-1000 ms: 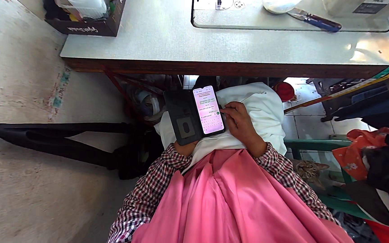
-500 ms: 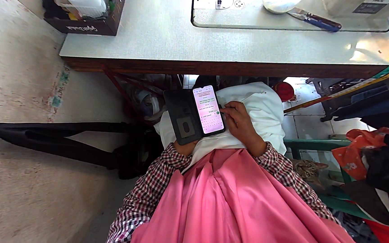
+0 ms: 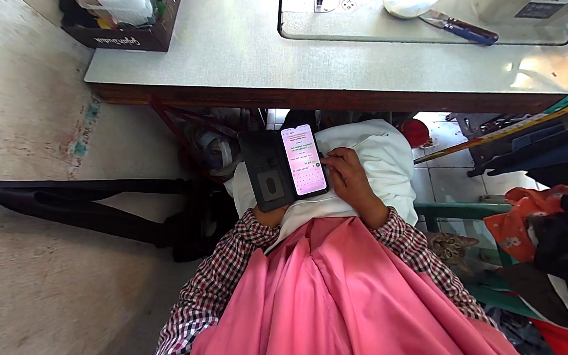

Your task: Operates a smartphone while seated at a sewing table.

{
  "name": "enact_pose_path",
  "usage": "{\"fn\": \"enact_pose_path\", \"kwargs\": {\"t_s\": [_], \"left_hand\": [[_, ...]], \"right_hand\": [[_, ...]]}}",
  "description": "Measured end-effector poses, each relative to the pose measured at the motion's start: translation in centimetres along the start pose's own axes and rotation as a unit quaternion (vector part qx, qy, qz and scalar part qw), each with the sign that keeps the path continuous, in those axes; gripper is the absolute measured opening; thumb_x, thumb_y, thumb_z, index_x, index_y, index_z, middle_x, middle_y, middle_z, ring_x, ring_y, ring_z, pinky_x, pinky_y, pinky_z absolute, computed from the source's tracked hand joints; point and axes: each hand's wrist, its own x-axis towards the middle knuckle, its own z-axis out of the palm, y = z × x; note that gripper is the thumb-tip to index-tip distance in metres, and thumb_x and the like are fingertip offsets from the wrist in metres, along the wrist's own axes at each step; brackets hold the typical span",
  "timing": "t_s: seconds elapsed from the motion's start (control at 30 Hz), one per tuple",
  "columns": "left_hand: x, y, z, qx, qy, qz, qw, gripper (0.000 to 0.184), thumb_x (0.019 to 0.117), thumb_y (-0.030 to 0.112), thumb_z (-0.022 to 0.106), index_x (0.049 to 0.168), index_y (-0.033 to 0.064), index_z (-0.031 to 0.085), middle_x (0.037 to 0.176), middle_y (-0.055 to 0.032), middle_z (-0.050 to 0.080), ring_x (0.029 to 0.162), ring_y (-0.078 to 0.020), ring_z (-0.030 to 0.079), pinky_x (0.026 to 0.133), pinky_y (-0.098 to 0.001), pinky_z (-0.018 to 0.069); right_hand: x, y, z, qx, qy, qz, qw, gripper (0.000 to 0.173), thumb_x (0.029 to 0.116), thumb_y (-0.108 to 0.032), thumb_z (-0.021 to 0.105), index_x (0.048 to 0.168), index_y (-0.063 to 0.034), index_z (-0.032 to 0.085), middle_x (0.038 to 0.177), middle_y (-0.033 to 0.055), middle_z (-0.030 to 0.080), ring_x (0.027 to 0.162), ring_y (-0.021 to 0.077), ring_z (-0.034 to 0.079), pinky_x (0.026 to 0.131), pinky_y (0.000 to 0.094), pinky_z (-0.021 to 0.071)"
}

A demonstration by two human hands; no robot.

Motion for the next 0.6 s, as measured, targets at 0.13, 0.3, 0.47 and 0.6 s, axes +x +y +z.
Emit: {"fn": "enact_pose_path", "kwargs": {"t_s": [0.13,0.3,0.47,0.6], "left_hand": [[-0.11,0.13,0.2,-0.023,0.008,0.0,1.0,0.029,0.0835,-0.022,0.056,0.097,0.0031,0.058,0.08,0.0068,0.066,0.08,0.002,0.064,0.077,-0.0166,0.0536],[-0.05,0.23,0.01,-0.051,-0.01,-0.018,0.998,0.029,0.0867,-0.021,0.051,0.098,0.0049,0.057,0.081,0.007,0.065,0.081,0.0015,0.063,0.078,-0.0171,0.053],[0.05,0.64,-0.15,0.084,-0.004,-0.022,0.996,0.022,0.0853,-0.018,0.06,0.099,-0.0016,0.058,0.081,0.0048,0.064,0.081,0.0032,0.062,0.078,-0.0148,0.0511],[-0.03,0.93,-0.08,0.167,0.004,-0.028,0.986,0.019,0.0851,-0.015,0.066,0.101,-0.0061,0.059,0.083,0.0025,0.064,0.082,0.0031,0.061,0.079,-0.0147,0.0503]], "right_hand": [[-0.04,0.02,-0.01,-0.001,-0.001,0.001,1.0,0.025,0.096,-0.002,0.054,0.11,0.0018,0.075,0.113,0.0221,0.065,0.111,0.0318,0.062,0.1,0.0374,0.0496],[-0.03,0.01,0.0,0.002,-0.001,0.002,1.0,0.026,0.0957,-0.001,0.053,0.11,0.0018,0.074,0.113,0.0219,0.065,0.11,0.0316,0.061,0.1,0.0371,0.0498],[0.02,0.01,0.02,0.002,0.002,0.0,1.0,0.025,0.0958,-0.001,0.053,0.11,0.0022,0.074,0.113,0.0219,0.065,0.111,0.0314,0.061,0.1,0.0374,0.0495],[0.04,-0.13,-0.06,-0.003,-0.001,0.003,1.0,0.025,0.0961,-0.001,0.053,0.109,0.0021,0.075,0.113,0.022,0.065,0.11,0.032,0.062,0.1,0.0377,0.0497]]}}
